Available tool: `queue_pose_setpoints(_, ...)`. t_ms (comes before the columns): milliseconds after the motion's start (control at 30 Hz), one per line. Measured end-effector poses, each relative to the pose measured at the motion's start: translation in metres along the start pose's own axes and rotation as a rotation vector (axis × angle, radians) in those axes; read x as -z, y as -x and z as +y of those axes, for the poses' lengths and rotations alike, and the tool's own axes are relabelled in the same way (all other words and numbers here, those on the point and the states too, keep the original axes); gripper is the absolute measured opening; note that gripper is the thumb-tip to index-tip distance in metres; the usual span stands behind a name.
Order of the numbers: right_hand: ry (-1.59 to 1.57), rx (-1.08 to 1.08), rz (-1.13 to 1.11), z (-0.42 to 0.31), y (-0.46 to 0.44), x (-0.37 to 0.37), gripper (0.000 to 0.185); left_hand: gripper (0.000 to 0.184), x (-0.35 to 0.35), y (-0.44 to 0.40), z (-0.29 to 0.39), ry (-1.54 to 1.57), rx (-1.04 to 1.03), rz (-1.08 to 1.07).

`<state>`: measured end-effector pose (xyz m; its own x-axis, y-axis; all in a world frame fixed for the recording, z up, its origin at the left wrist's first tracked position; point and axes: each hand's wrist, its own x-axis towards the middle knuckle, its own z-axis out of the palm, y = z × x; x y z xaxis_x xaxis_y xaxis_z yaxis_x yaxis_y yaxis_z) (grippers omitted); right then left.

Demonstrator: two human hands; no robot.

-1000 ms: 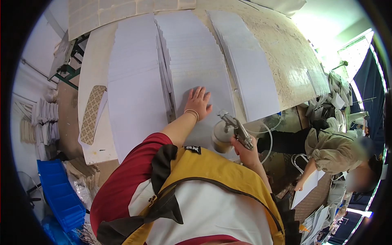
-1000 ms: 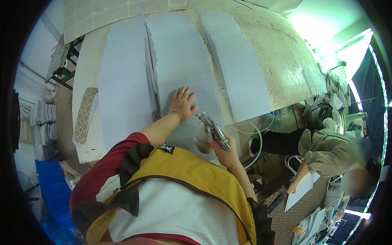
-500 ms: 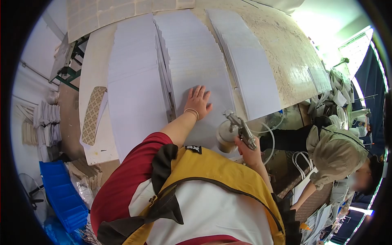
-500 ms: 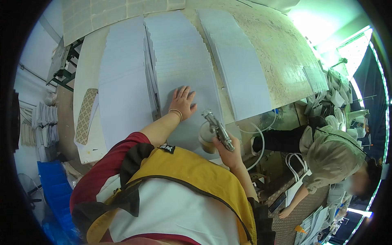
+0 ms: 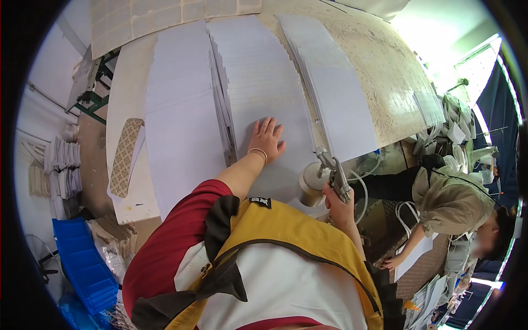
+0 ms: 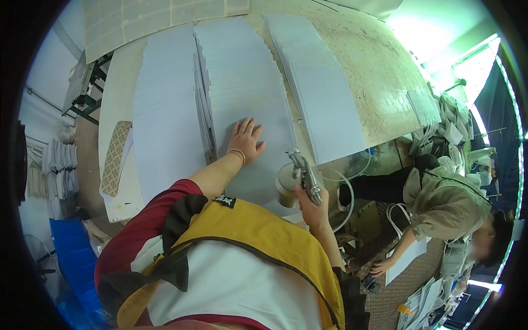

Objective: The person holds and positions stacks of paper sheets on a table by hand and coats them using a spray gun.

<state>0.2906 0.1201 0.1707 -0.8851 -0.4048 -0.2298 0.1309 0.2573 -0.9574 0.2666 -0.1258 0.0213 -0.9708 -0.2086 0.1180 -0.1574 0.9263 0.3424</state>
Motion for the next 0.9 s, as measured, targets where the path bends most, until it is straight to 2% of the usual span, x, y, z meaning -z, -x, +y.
queue_pose_setpoints(167,-0.059,-0.005,-0.105,-0.012,-0.004,-0.019,0.01,0.055,0.0,0.0,0.001,0.001,-0.007,0.009)
queue_pose_setpoints(367,-0.07,0.073,-0.078,-0.011,-0.022,-0.03,0.011,0.055,0.002,0.001,0.001,0.023,-0.009,0.027)
queue_pose_setpoints(467,0.099,0.137,-0.163,-0.014,-0.026,-0.028,0.01,0.055,0.003,0.001,0.0,0.019,-0.013,0.002)
queue_pose_setpoints(733,-0.051,0.043,-0.103,-0.006,-0.035,-0.035,0.009,0.054,0.002,0.001,0.0,0.029,-0.002,-0.009)
queue_pose_setpoints(900,-0.023,0.095,-0.1,-0.01,-0.042,-0.042,0.009,0.055,0.003,0.0,0.0,0.006,-0.004,-0.022)
